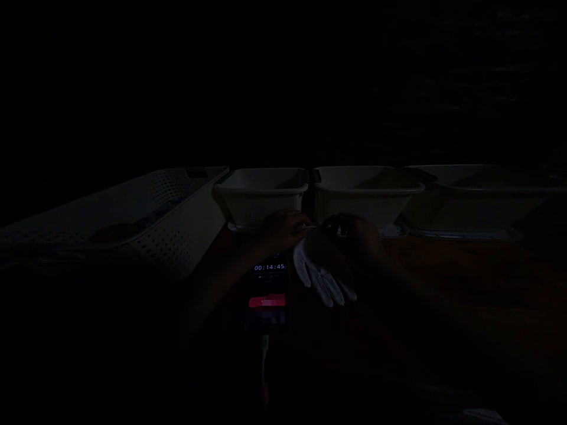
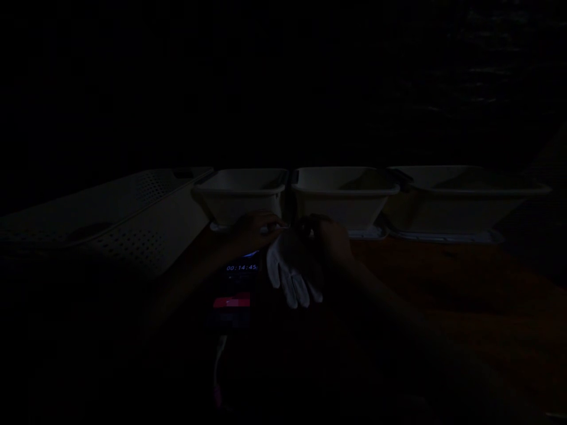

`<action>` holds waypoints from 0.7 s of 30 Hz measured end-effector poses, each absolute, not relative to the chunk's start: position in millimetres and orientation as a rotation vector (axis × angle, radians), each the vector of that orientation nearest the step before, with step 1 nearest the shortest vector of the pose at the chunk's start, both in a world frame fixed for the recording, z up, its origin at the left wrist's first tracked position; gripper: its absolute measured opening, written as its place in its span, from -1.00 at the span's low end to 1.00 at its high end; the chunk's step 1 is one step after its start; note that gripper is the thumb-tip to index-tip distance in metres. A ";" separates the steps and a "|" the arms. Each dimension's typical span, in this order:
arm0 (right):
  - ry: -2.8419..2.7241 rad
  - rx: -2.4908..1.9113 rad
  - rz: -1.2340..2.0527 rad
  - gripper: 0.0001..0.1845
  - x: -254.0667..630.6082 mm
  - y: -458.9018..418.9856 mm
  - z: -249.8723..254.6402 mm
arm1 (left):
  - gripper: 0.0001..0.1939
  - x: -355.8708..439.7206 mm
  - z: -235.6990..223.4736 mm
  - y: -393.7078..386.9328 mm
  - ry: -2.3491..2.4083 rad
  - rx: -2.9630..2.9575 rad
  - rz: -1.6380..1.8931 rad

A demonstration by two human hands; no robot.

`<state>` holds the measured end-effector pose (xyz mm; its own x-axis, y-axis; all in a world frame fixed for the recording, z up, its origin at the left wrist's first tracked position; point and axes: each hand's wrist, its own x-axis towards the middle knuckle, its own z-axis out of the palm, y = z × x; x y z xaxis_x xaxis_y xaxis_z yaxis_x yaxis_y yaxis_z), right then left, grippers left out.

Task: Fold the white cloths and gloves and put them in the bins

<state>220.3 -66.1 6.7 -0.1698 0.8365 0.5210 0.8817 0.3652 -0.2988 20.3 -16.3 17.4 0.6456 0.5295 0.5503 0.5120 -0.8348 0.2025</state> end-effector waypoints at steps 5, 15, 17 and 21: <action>-2.012 -1.496 -0.100 -0.82 220.5 -66.7 6.9 | -0.83 20.1 16.8 -15.6 0.869 2.849 0.973; -2.011 -1.474 -0.123 -0.77 221.8 -65.7 5.9 | -0.83 20.7 16.9 -16.9 0.867 2.846 0.984; -2.010 -1.463 -0.119 -0.77 222.1 -65.5 6.0 | -0.82 20.5 17.4 -17.3 0.860 2.845 0.990; -2.007 -1.431 -0.098 -0.75 222.3 -66.6 6.9 | -0.85 20.5 18.8 -17.7 0.826 2.836 1.021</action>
<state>222.3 -66.6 6.9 -0.1817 0.8158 0.5491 0.8655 0.3977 -0.3045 20.5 -17.7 18.8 0.6467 0.4850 0.5887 0.4746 -0.8601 0.1871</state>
